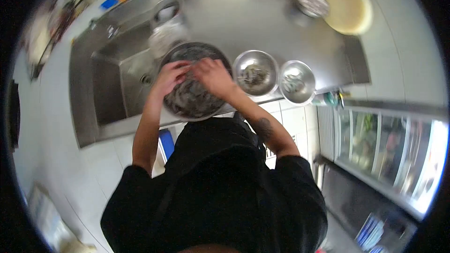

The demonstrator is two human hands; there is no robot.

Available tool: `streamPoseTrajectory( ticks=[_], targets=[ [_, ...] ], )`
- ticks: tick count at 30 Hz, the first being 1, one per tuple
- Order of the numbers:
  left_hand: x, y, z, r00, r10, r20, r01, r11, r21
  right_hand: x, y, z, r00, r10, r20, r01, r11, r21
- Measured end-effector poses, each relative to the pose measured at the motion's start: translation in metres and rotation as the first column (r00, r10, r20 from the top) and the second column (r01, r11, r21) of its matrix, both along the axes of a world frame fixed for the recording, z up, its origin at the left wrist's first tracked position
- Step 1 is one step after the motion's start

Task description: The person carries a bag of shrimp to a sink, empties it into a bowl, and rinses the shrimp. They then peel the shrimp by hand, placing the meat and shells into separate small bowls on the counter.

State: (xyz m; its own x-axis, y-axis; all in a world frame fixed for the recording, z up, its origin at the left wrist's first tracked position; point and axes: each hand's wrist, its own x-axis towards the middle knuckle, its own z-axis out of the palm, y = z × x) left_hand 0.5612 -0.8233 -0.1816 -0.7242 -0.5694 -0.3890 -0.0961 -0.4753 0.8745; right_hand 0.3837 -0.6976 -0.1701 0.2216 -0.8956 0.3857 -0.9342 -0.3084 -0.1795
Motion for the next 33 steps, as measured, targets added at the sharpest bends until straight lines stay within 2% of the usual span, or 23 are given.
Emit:
streamPoseTrajectory(
  ticks=[2, 4, 6, 8, 10, 11, 12, 14, 16, 18, 20, 21, 22, 24, 25, 26, 27, 28, 29, 30, 31, 32, 33],
  targets=[
    [-0.005, 0.006, -0.005, 0.992, 0.110, 0.067, -0.117, 0.987, 0.111, -0.007, -0.001, -0.007, 0.994, 0.063, -0.090, -0.063, 0.998, 0.004],
    [-0.004, 0.007, -0.010, 0.992, 0.017, 0.122, -0.022, 0.999, 0.043, -0.006, -0.001, -0.017, 0.999, 0.042, 0.001, -0.042, 0.999, -0.022],
    [-0.010, 0.012, -0.006, 0.935, 0.019, 0.354, 0.125, 0.917, -0.378, -0.006, 0.003, -0.019, 1.000, -0.012, 0.025, 0.012, 1.000, -0.015],
    [-0.013, 0.015, 0.003, 0.952, -0.041, 0.304, 0.181, 0.875, -0.450, -0.003, 0.002, -0.033, 0.972, -0.089, 0.218, 0.075, 0.995, 0.071],
    [-0.018, 0.015, 0.008, 0.961, -0.087, 0.261, 0.214, 0.833, -0.511, -0.005, 0.000, -0.041, 0.940, -0.124, 0.317, 0.109, 0.992, 0.065],
    [-0.019, 0.015, 0.007, 0.952, -0.087, 0.294, 0.260, 0.739, -0.621, -0.004, 0.001, -0.043, 0.901, -0.125, 0.416, 0.104, 0.992, 0.073],
    [-0.021, 0.014, 0.005, 0.943, -0.078, 0.325, 0.299, 0.631, -0.716, -0.002, 0.001, -0.045, 0.897, -0.134, 0.421, 0.118, 0.991, 0.065],
    [-0.023, 0.004, -0.001, 0.938, -0.108, 0.328, 0.327, 0.587, -0.740, 0.005, 0.001, -0.043, 0.817, -0.295, 0.496, 0.172, 0.945, 0.279],
    [-0.027, 0.000, -0.005, 0.926, -0.112, 0.360, 0.375, 0.380, -0.846, 0.014, 0.001, -0.048, 0.795, -0.364, 0.485, 0.232, 0.921, 0.312],
    [-0.030, 0.004, -0.005, 0.914, -0.155, 0.375, 0.406, 0.382, -0.830, 0.015, 0.005, -0.055, 0.763, -0.451, 0.463, 0.309, 0.884, 0.352],
    [-0.039, 0.011, -0.003, 0.899, -0.189, 0.395, 0.438, 0.388, -0.811, 0.016, 0.007, -0.067, 0.719, -0.467, 0.514, 0.269, 0.870, 0.413],
    [-0.041, 0.018, -0.004, 0.891, -0.184, 0.414, 0.445, 0.182, -0.877, 0.012, 0.009, -0.076, 0.544, -0.497, 0.676, 0.194, 0.858, 0.475],
    [-0.040, 0.027, -0.002, 0.891, -0.160, 0.425, 0.427, -0.022, -0.904, 0.007, 0.011, -0.075, 0.541, -0.493, 0.681, 0.188, 0.860, 0.474],
    [-0.044, 0.040, 0.013, 0.886, -0.111, 0.449, 0.455, 0.032, -0.890, -0.007, 0.021, -0.069, 0.528, -0.442, 0.726, 0.058, 0.871, 0.488],
    [-0.042, 0.038, 0.010, 0.898, -0.120, 0.423, 0.425, -0.015, -0.905, -0.013, 0.026, -0.053, 0.332, -0.581, 0.743, -0.099, 0.762, 0.640],
    [-0.039, 0.036, 0.007, 0.907, -0.125, 0.402, 0.398, -0.058, -0.915, -0.021, 0.036, -0.031, 0.246, -0.614, 0.750, -0.114, 0.750, 0.652],
    [-0.038, 0.034, 0.006, 0.916, -0.067, 0.396, 0.397, -0.005, -0.918, -0.030, 0.036, -0.045, 0.239, -0.541, 0.807, -0.146, 0.801, 0.580],
    [-0.037, 0.031, 0.006, 0.919, -0.003, 0.394, 0.393, 0.047, -0.918, -0.041, 0.047, -0.026, 0.233, -0.469, 0.852, -0.133, 0.853, 0.505],
    [-0.037, 0.026, 0.001, 0.937, -0.014, 0.349, 0.340, 0.258, -0.904, -0.055, 0.056, 0.007, 0.445, -0.588, 0.676, 0.019, 0.761, 0.649],
    [-0.037, 0.022, -0.005, 0.956, -0.008, 0.294, 0.265, 0.457, -0.849, -0.065, 0.061, 0.005, 0.445, -0.622, 0.644, 0.079, 0.744, 0.663],
    [-0.042, 0.020, -0.006, 0.980, -0.063, 0.190, 0.190, 0.600, -0.777, -0.074, 0.060, -0.016, 0.668, -0.640, 0.380, 0.356, 0.723, 0.592],
    [-0.049, 0.020, -0.005, 0.993, -0.100, 0.061, 0.115, 0.724, -0.681, -0.077, 0.067, -0.007, 0.719, -0.684, 0.125, 0.508, 0.639, 0.578],
    [-0.055, 0.024, 0.001, 0.995, -0.069, 0.067, 0.096, 0.723, -0.684, -0.079, 0.073, -0.014, 0.738, -0.671, -0.073, 0.639, 0.660, 0.396]
  ],
)
